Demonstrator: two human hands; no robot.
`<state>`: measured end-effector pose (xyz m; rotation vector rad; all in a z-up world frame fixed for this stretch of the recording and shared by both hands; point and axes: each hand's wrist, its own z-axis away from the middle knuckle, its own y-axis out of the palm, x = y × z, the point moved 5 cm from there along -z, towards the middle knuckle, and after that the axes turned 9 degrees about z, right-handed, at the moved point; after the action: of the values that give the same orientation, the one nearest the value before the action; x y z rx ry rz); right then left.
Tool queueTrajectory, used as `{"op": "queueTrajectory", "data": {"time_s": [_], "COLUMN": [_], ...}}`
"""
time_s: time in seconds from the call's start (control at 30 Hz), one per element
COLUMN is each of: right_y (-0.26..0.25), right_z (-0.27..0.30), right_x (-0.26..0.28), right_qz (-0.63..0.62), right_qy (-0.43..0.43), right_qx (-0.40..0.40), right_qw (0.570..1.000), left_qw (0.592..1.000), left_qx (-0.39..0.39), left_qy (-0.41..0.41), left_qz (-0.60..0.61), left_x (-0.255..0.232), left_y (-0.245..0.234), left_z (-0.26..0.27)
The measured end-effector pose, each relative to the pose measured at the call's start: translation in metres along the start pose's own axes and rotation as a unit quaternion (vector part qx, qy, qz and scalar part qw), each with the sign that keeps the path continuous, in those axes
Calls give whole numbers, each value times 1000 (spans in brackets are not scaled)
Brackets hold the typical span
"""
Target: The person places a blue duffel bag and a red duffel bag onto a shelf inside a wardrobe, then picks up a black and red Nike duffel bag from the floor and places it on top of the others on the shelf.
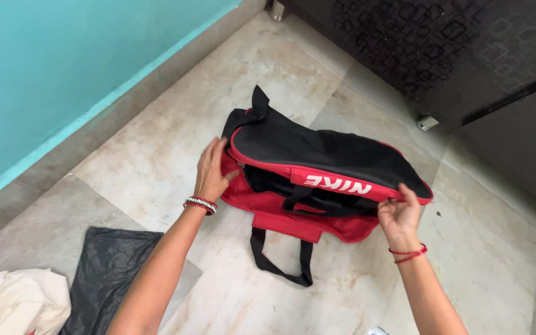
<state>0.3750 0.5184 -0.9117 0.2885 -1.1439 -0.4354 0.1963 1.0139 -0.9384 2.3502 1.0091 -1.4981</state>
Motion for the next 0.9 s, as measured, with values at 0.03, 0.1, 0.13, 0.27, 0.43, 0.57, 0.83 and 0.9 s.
{"op": "queueTrajectory", "data": {"time_s": [0.03,0.1,0.13,0.27,0.43,0.57,0.83,0.9], "right_y": [-4,-9,-9,-4,60,106,130,128], "right_z": [-1,4,8,42,104,159,137,131], "right_x": [-2,-12,-16,2,28,-46,-160,-177], "right_qz": [32,90,119,489,806,723,545,376], "right_qy": [4,40,58,94,-222,-216,-71,-34], "right_qx": [8,-5,-10,-60,-4,135,311,349], "right_qw": [999,995,991,865,549,643,776,858], "left_qw": [997,977,973,959,963,961,956,957], "left_qx": [24,70,103,179,168,180,232,247], "left_qy": [44,132,129,127,186,197,174,143], "left_qz": [-51,-152,-161,-177,-97,-79,-50,-44], "left_x": [-7,-17,-18,-26,-73,-109,-135,-138], "left_y": [4,11,17,29,52,69,75,73], "left_z": [-6,-17,-19,-25,-17,-5,17,20]}}
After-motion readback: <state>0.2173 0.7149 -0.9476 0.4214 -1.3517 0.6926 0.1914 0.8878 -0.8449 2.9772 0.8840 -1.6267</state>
